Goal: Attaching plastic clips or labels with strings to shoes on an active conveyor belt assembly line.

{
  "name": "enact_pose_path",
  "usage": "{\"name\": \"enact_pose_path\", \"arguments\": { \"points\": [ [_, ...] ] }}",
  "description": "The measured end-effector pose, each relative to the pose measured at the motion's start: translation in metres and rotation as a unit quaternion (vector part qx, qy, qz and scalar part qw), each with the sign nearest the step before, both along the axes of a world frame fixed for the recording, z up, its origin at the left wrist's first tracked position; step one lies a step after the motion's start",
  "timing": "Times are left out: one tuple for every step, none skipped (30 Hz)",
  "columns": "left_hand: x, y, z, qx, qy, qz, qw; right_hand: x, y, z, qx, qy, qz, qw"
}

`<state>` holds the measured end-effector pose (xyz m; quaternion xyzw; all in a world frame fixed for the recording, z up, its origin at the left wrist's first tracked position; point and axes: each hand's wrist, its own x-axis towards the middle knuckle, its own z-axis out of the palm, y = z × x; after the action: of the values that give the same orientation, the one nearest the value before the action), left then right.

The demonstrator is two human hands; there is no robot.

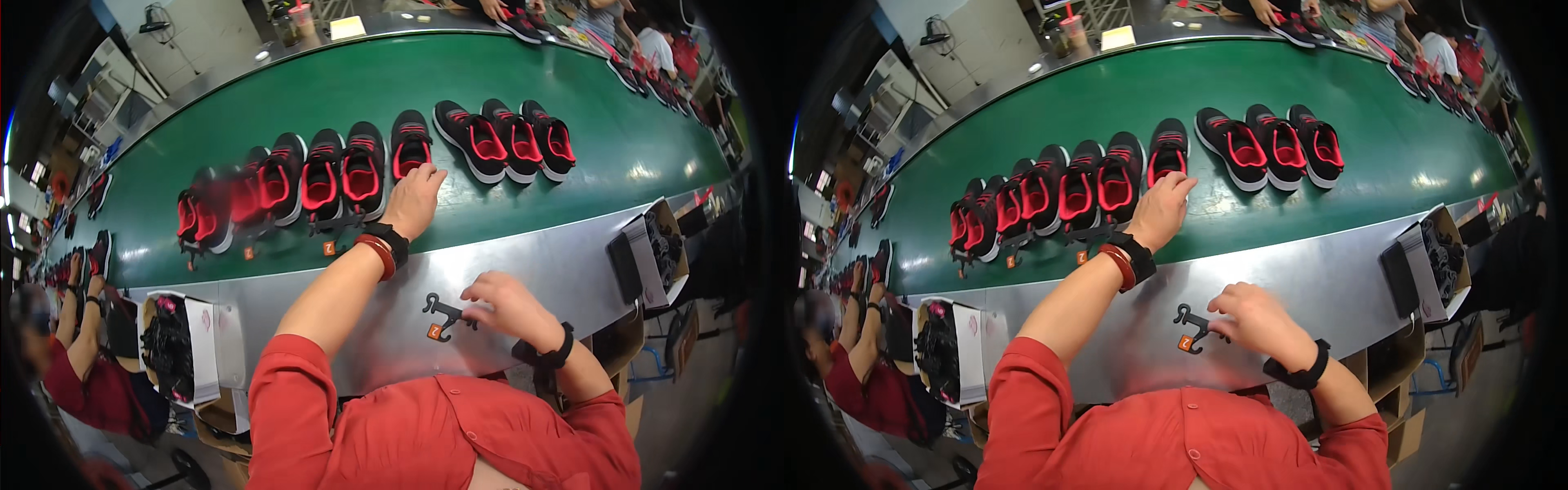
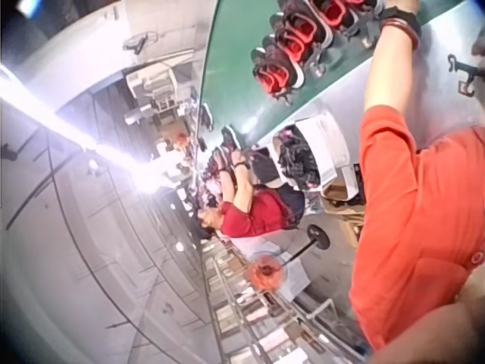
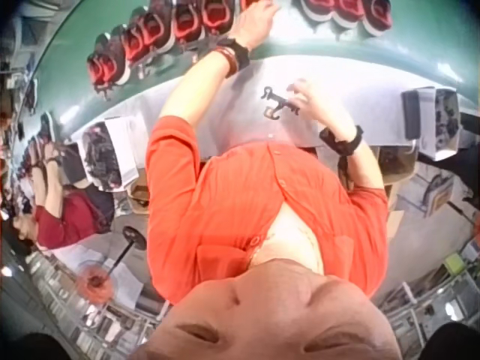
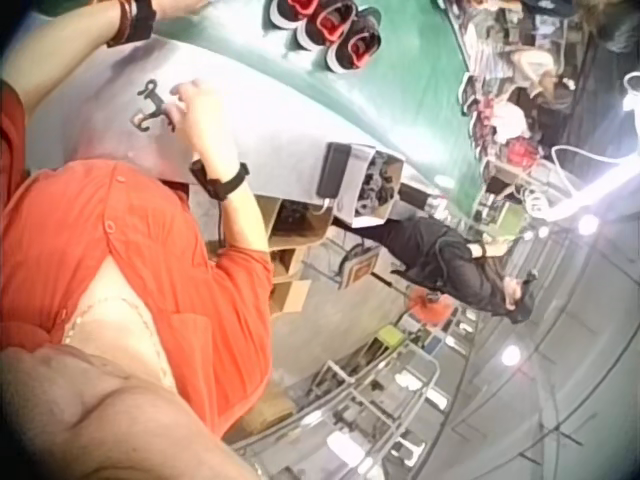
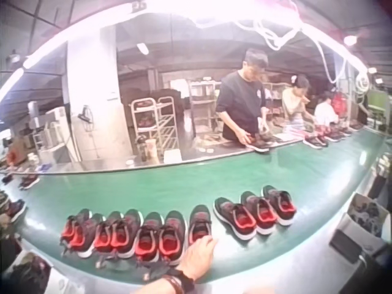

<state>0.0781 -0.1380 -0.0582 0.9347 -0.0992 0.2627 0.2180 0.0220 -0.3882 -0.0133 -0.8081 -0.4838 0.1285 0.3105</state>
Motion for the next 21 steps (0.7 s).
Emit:
{"name": "enact_pose_path", "arguments": {
  "points": [
    [0.008,0.001,-0.002,0.003,0.002,-0.005,1.0,-0.002,0.003,-0.006,-0.013,-0.022,0.012,1.0],
    [0.017,0.002,-0.004,0.006,0.003,-0.009,1.0,-0.004,0.006,-0.011,-0.026,-0.045,0.025,0.998],
    [0.025,-0.001,-0.004,0.008,-0.021,-0.023,0.999,-0.007,0.008,-0.019,-0.053,-0.023,0.035,0.998],
    [0.03,-0.005,-0.004,0.019,-0.01,-0.036,0.999,-0.008,0.01,-0.022,-0.063,-0.03,0.035,0.997],
    [0.033,-0.009,-0.002,0.03,-0.001,-0.047,0.998,-0.009,0.013,-0.025,-0.073,-0.038,0.037,0.996],
    [0.03,-0.011,0.005,0.042,0.01,-0.053,0.998,-0.01,0.016,-0.028,-0.083,-0.046,0.043,0.995],
    [0.031,-0.012,0.006,0.044,-0.003,-0.06,0.997,-0.008,0.014,-0.034,-0.107,-0.072,0.05,0.99],
    [0.026,-0.007,0.009,0.043,-0.005,-0.039,0.998,-0.006,0.014,-0.037,-0.121,-0.065,0.064,0.988],
    [0.023,-0.002,0.013,0.038,-0.006,-0.028,0.999,-0.004,0.011,-0.04,-0.138,-0.056,0.069,0.987],
    [0.02,0.005,0.017,0.035,-0.008,-0.016,0.999,0.0,0.008,-0.043,-0.153,-0.048,0.074,0.984],
    [0.013,0.016,0.021,0.036,0.017,0.011,0.999,0.003,0.007,-0.043,-0.138,-0.031,0.067,0.988],
    [0.006,0.029,0.023,0.038,0.044,0.04,0.998,0.006,0.008,-0.042,-0.121,-0.015,0.06,0.991],
    [0.0,0.045,0.017,0.053,0.061,0.065,0.995,0.006,0.009,-0.04,-0.103,-0.001,0.06,0.993],
    [-0.005,0.058,0.007,0.067,0.079,0.09,0.991,0.004,0.01,-0.041,-0.116,-0.014,0.072,0.991],
    [-0.006,0.066,0.002,0.044,0.118,0.073,0.989,0.006,0.011,-0.04,-0.129,-0.033,0.085,0.987],
    [-0.004,0.071,-0.005,0.033,0.121,0.062,0.99,0.006,0.011,-0.04,-0.142,-0.052,0.096,0.984],
    [0.0,0.076,-0.011,0.021,0.125,0.051,0.991,0.006,0.011,-0.045,-0.144,-0.045,0.095,0.984],
    [0.004,0.076,-0.012,0.005,0.126,0.037,0.991,0.007,0.01,-0.052,-0.149,-0.04,0.091,0.984],
    [0.006,0.075,-0.009,0.009,0.134,0.033,0.99,0.007,0.009,-0.055,-0.154,-0.035,0.087,0.984],
    [0.006,0.076,-0.01,0.014,0.123,0.008,0.992,0.008,0.008,-0.054,-0.146,-0.037,0.091,0.984],
    [0.006,0.078,-0.012,0.019,0.112,-0.017,0.993,0.011,0.009,-0.048,-0.138,-0.038,0.095,0.985]
  ]
}}
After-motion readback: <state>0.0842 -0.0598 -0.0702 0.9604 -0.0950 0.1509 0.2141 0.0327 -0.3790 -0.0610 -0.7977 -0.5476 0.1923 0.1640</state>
